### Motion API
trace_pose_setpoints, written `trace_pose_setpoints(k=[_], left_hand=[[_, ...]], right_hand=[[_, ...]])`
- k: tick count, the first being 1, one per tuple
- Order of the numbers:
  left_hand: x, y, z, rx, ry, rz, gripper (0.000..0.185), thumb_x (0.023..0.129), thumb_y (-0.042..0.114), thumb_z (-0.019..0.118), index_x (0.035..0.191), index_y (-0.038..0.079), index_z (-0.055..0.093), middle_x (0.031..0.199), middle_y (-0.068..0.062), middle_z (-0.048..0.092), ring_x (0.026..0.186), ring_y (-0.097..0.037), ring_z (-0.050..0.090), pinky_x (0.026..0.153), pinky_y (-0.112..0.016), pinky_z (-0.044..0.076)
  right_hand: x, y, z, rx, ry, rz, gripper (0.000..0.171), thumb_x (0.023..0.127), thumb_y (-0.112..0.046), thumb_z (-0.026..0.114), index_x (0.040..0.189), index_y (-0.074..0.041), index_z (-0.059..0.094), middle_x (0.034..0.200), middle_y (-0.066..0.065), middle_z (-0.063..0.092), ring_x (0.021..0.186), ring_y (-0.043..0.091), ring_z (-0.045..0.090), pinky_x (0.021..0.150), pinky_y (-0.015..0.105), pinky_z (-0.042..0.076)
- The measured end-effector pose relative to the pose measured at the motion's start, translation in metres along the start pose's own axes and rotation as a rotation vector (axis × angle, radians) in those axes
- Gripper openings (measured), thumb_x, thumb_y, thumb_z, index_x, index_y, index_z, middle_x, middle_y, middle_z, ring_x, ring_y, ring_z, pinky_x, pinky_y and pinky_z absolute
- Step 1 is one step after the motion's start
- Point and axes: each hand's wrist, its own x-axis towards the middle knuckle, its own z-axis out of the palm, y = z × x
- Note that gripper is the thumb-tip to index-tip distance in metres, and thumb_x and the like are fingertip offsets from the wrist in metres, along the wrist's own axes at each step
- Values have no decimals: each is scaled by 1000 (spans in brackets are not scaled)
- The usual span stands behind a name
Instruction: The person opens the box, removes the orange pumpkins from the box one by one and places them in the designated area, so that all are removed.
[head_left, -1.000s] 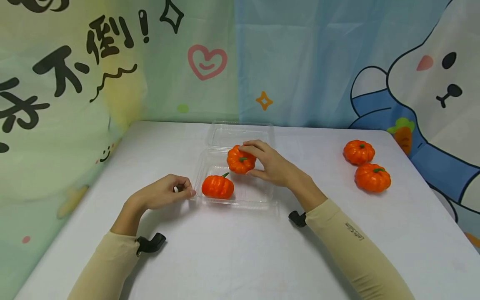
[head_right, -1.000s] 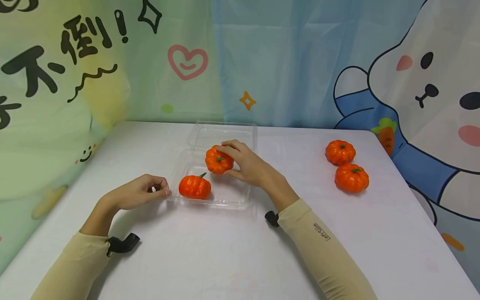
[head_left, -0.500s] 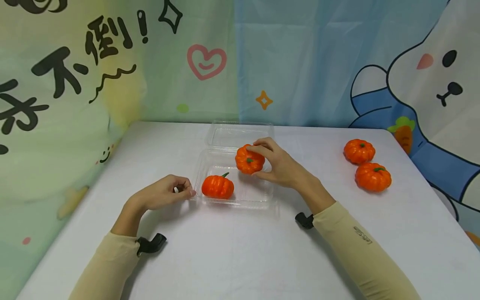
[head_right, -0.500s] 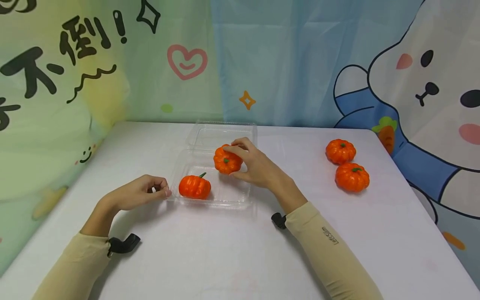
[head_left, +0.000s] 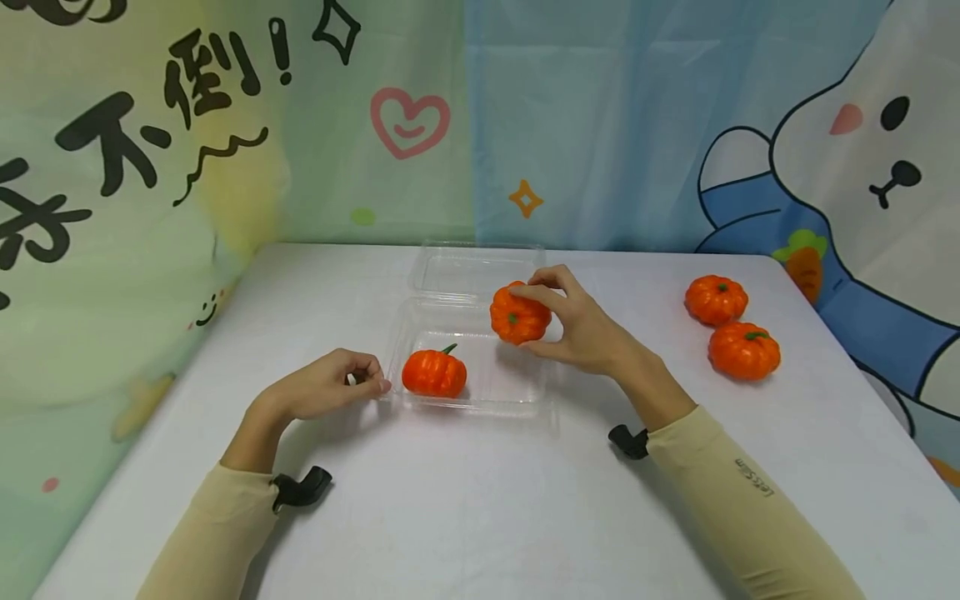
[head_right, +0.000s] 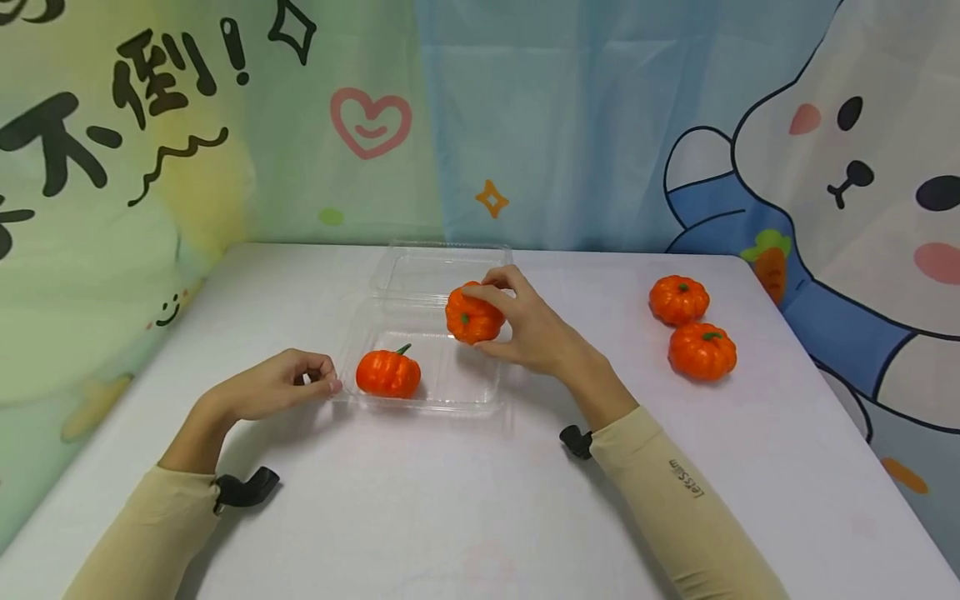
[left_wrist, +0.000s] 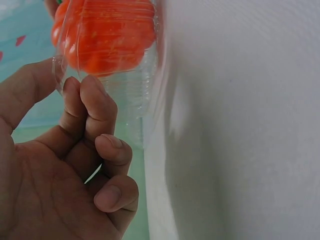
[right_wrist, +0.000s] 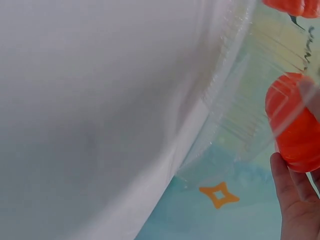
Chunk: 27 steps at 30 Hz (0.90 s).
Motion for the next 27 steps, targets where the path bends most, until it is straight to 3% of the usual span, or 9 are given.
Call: trace_pose_setpoints(k=[17,27], left_hand=[[3,3,-4,2,-14,16,20,102,25,61,91,10,69,86,-6,67,83,-18,52,73,-27,39],[-1,2,-1,-14,-2,7,21,102,26,62,91,9,67,86,-6,65,83,-17,52,74,-27,39]], right_hand=[[-24,-1,-18,-91,66,54,73,74,-12,93,139,-12,60,132,17,47,126,32,50,98,35,51],[-37,4,-28,-96,103,40,75,70,-6,94,137,-10,61,132,20,47,125,32,48,104,17,39]])
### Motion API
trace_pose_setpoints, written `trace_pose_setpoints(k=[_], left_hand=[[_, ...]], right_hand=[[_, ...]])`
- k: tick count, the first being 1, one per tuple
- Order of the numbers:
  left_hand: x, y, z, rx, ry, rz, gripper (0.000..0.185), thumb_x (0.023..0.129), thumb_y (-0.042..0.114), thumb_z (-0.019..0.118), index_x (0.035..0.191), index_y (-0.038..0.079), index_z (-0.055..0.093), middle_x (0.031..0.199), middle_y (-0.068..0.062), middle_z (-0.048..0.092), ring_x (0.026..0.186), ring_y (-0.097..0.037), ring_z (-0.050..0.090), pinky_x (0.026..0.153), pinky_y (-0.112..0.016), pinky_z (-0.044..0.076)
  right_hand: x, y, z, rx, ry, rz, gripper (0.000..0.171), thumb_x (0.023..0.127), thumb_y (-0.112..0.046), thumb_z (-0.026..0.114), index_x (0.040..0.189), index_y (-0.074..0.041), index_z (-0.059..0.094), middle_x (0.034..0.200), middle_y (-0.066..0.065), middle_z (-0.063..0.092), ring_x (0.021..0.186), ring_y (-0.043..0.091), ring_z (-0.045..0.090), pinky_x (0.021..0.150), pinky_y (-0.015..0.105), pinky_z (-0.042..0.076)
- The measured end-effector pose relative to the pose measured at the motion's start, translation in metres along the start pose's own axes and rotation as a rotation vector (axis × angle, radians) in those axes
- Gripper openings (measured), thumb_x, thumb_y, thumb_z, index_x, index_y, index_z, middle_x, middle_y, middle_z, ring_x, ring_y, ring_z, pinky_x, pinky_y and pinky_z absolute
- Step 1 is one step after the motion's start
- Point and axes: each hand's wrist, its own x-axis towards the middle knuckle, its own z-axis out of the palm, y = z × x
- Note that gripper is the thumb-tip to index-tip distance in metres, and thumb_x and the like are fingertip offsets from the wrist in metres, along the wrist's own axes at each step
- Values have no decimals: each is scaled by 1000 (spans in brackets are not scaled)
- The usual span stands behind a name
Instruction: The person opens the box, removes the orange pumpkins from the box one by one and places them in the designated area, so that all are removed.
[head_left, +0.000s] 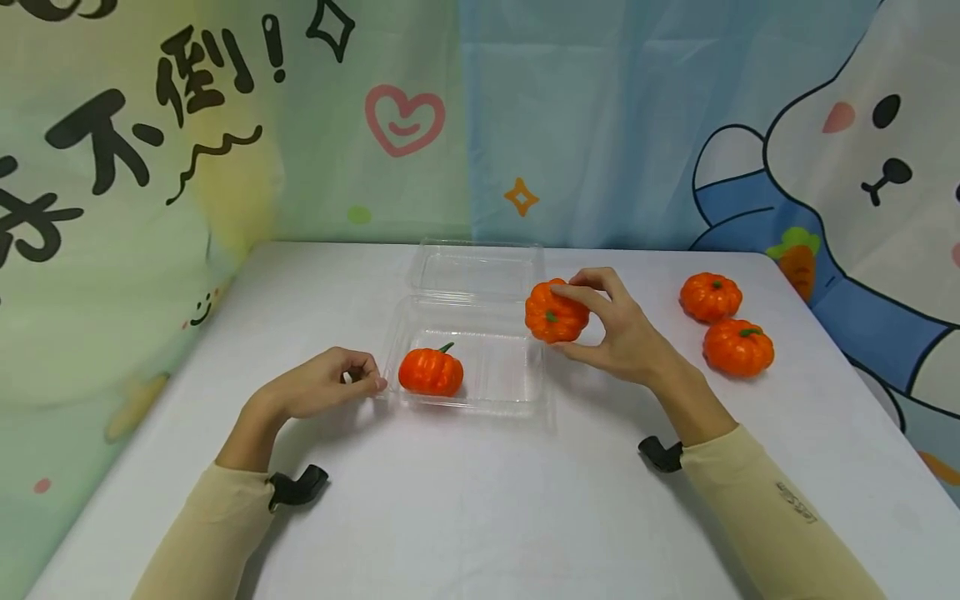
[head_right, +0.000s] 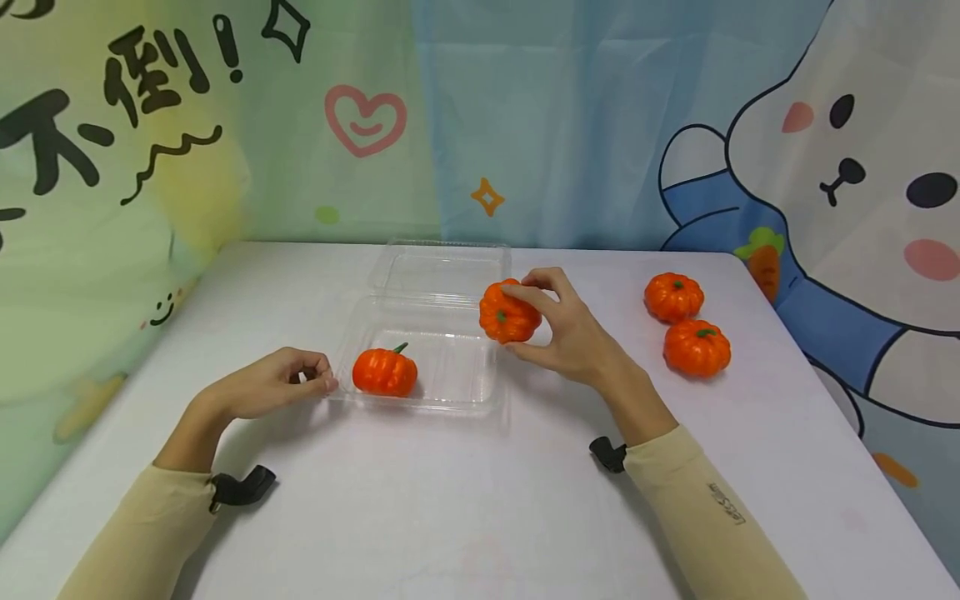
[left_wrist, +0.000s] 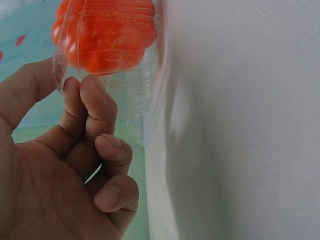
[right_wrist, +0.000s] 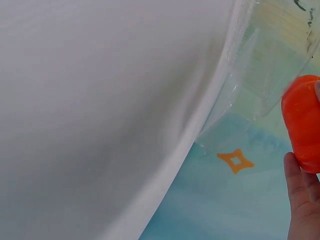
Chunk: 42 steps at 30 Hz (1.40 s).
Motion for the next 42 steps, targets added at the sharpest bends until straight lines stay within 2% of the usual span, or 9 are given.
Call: trace_pose_setpoints(k=[14,27,36,42], left_hand=[[3,2,-4,17,-16,16,22,102,26,61,91,8,68,87,-7,66,83,-17,52,73,-26,39],[2,2,1,7,-15,2,23,102,27,61,90,9,67,86,-6,65,84,-18,53,76,-27,40],[0,0,3,-4,-9,-15,23,102,28,61,90,9,67,86,-7,64,84,-18,53,77,-28,40],[1,0,2,8,-5,-4,23,102,28,61,90,9,66,86,-6,64,84,-18,53,76,-28,40]], right_hand=[[-31,8,-29,-47,13,55,78,67,-4,95,137,-9,62,128,18,49,118,28,51,102,11,36],[-64,14,-57,-104,-8,163,78,65,-7,97,136,-11,64,126,14,52,114,18,50,96,7,37],[-85,11,-74,-158,-30,204,82,63,-6,98,137,-9,63,128,14,54,113,21,54,91,2,37],[-97,12,-85,-203,-12,238,87,59,-4,99,138,-10,63,132,16,54,117,23,52,90,1,36]])
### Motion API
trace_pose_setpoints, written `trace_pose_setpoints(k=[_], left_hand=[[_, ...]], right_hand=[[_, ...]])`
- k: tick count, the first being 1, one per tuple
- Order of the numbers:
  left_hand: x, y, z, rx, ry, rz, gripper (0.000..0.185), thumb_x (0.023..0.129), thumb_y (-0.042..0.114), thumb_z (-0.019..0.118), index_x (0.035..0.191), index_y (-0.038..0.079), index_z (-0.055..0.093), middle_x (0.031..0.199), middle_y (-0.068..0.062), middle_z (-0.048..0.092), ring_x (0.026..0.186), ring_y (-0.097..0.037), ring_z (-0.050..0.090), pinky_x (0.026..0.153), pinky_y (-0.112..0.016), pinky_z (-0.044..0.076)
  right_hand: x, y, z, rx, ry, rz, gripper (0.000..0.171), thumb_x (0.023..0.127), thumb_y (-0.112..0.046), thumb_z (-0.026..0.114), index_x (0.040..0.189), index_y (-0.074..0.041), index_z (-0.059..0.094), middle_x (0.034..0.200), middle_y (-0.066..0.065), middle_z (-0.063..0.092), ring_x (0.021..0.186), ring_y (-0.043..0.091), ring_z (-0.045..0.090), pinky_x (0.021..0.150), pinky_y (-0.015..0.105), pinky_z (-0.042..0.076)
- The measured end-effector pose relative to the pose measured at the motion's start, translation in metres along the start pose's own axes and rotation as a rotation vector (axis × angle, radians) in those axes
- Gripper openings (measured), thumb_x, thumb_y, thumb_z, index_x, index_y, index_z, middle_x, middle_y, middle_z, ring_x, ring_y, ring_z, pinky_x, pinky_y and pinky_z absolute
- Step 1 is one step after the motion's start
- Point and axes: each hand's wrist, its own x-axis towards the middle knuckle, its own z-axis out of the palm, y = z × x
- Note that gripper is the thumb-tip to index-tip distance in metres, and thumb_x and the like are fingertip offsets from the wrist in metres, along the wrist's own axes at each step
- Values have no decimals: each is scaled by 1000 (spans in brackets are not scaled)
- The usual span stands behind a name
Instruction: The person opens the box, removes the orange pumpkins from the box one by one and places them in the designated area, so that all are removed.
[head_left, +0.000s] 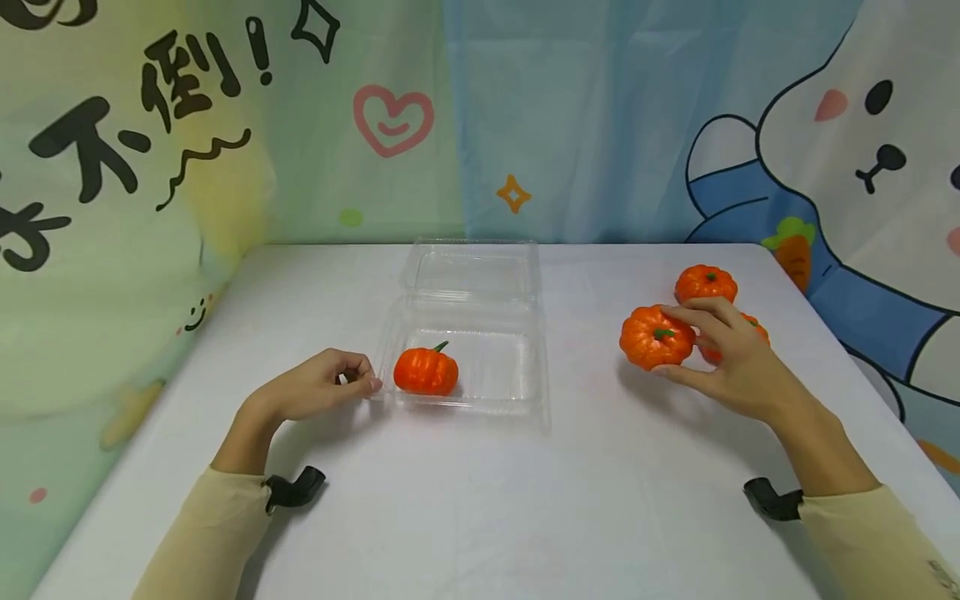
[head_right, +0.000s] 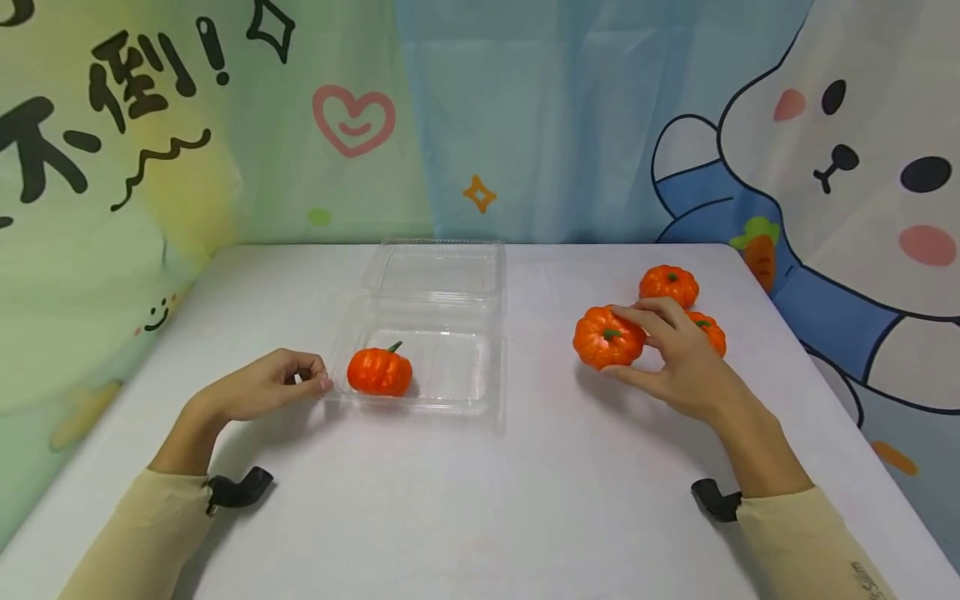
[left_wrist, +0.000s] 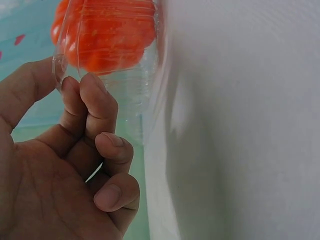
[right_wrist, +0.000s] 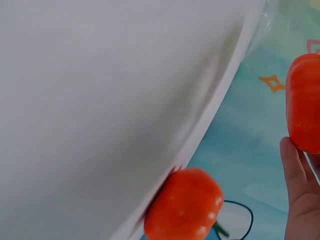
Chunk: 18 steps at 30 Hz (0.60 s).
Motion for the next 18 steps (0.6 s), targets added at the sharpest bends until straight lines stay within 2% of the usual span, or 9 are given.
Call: trace_pose_setpoints(k=[3,10,18], left_hand=[[-1,0,0,-3,5,-1,23,102,28,62,90,10,67,86,-6,64,85,-19,54,77,-28,40],[-1,-2,0,-4,0,4,22,102,27,61,91,10,67,86,-6,64,85,-19,53,76,-28,40],[2,-2,0,5,2,3,21,102,27,61,91,10,67,86,-5,64,84,-18,52,74,-27,38]], right_hand=[[-5,3,-5,-9,-5,13,90,58,-2,99,140,-10,61,131,15,53,119,19,51,91,1,35],[-19,6,-12,-22,-14,49,87,60,-3,98,139,-9,62,124,11,55,115,-9,42,91,-1,33],[-35,13,-23,-48,-10,95,86,60,-5,98,139,-13,63,134,13,56,122,-6,40,94,-3,27]])
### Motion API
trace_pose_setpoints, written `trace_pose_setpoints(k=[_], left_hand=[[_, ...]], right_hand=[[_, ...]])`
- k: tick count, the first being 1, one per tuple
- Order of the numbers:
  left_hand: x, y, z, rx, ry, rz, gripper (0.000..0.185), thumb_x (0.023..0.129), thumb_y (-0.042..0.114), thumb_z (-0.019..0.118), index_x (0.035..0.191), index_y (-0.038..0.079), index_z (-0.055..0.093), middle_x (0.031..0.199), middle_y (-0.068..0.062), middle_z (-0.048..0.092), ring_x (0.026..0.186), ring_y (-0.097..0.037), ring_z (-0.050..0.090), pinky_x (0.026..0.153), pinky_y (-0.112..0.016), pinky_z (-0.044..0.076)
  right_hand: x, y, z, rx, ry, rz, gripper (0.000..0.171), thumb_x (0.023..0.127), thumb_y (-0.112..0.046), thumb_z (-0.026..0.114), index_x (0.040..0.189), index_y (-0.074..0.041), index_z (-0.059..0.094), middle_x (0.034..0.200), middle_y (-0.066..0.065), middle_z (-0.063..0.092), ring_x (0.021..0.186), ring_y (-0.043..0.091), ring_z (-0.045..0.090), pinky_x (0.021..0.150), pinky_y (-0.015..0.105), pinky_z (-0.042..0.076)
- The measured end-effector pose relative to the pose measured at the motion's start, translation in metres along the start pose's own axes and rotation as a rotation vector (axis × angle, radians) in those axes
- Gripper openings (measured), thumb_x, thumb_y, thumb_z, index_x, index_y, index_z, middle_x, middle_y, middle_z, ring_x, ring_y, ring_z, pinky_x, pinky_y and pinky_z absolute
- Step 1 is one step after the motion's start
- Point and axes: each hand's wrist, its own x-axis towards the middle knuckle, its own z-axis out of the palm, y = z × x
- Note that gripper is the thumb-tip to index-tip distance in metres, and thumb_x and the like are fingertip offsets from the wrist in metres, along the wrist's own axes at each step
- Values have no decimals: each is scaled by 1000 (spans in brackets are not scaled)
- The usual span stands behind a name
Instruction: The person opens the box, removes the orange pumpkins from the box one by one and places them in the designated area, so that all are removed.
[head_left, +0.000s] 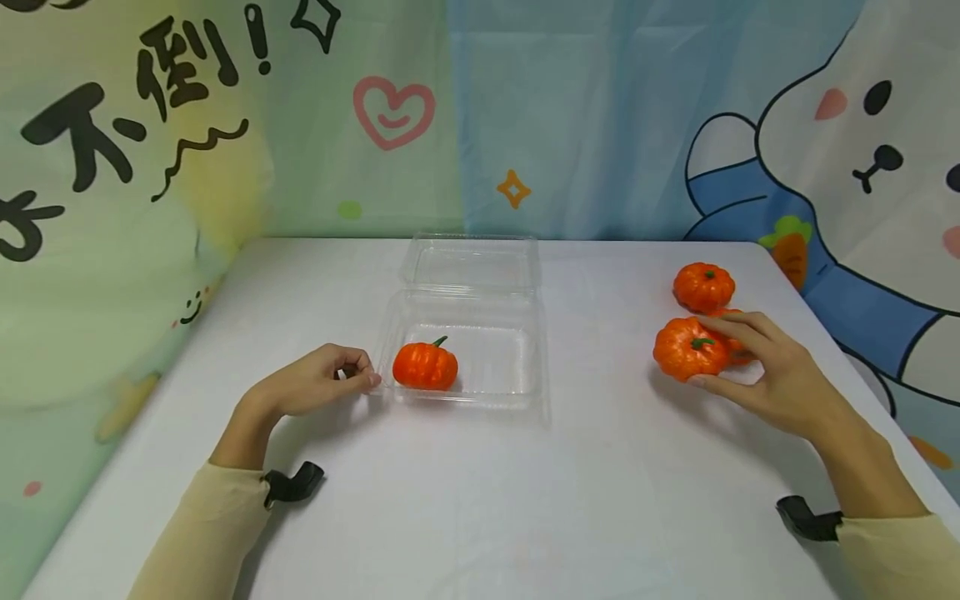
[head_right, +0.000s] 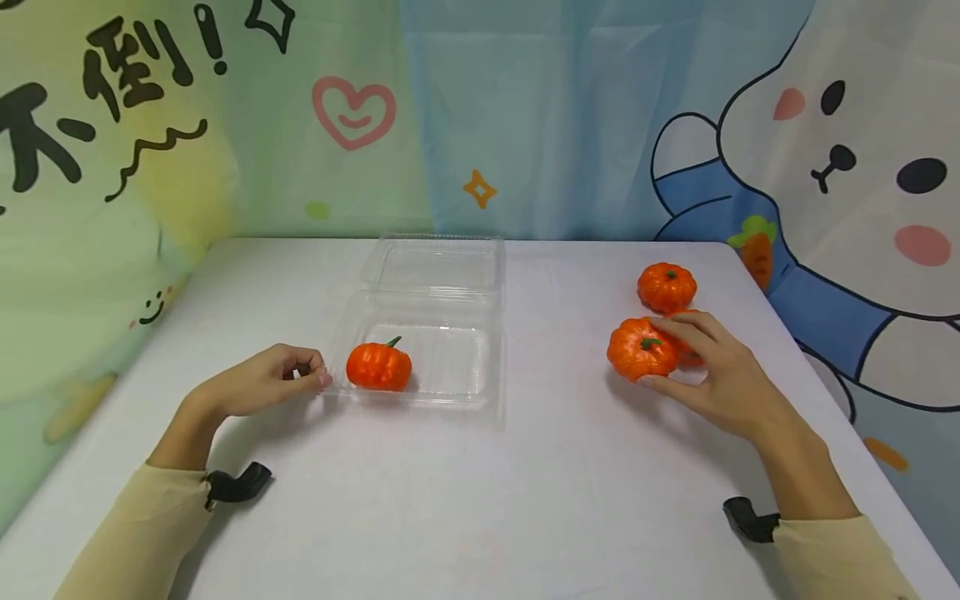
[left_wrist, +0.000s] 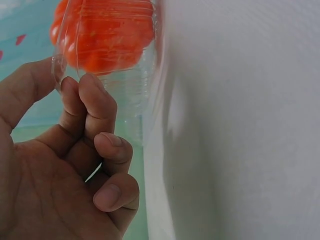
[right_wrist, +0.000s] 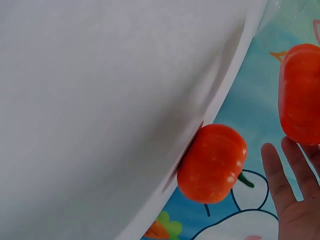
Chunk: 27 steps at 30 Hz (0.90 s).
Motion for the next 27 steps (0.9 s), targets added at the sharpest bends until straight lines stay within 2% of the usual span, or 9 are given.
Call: trace_pose_setpoints(k=[2,7,11,15,18,23,27], left_hand=[[0,1,-1,2,0,-2,21,102,27,62,91,10,67,86,-6,64,83,-17,52,73,-27,38],[0,2,-1,-9,-4,5,21,102,27,61,91,9,67,87,-6,65,83,-17,52,74,-27,39],[0,2,0,-15,-5,13,20,102,25,61,91,9,67,87,-5,65,85,-18,54,76,-27,40],[1,1,1,-11,-3,13,20,101,26,61,91,10,67,86,-5,66,85,-18,55,77,-28,41],[0,2,0,-9,-3,9,20,101,25,61,91,10,67,87,-6,65,86,-19,55,78,-28,41],[0,5,1,-17,-11,3,21,102,27,61,92,9,67,88,-6,65,88,-20,55,80,-29,41],[-1,5,2,-18,-5,7,21,102,26,61,92,8,67,88,-7,66,87,-19,56,80,-28,42]], right_hand=[[-3,2,-2,-3,-8,14,84,62,-6,97,139,-13,63,135,13,56,121,-8,40,94,-3,28],[-9,6,-6,1,-40,31,80,64,-6,96,138,-8,63,126,10,57,110,-14,41,86,-2,36],[-15,10,-11,2,-68,56,78,67,-9,96,137,-7,62,120,9,56,106,-17,40,83,-3,36],[-23,14,-16,-15,-98,90,76,69,-14,96,136,-5,61,120,11,57,106,10,58,82,-4,34],[-27,17,-20,-18,-137,140,74,72,-17,95,137,-4,61,121,13,56,102,37,60,79,-4,34],[-36,24,-28,-36,-183,212,73,73,-19,94,136,-3,59,121,16,56,100,47,65,73,-1,39],[-41,28,-31,-40,-176,219,73,71,-18,95,134,-2,60,121,17,59,99,48,66,72,-1,39]])
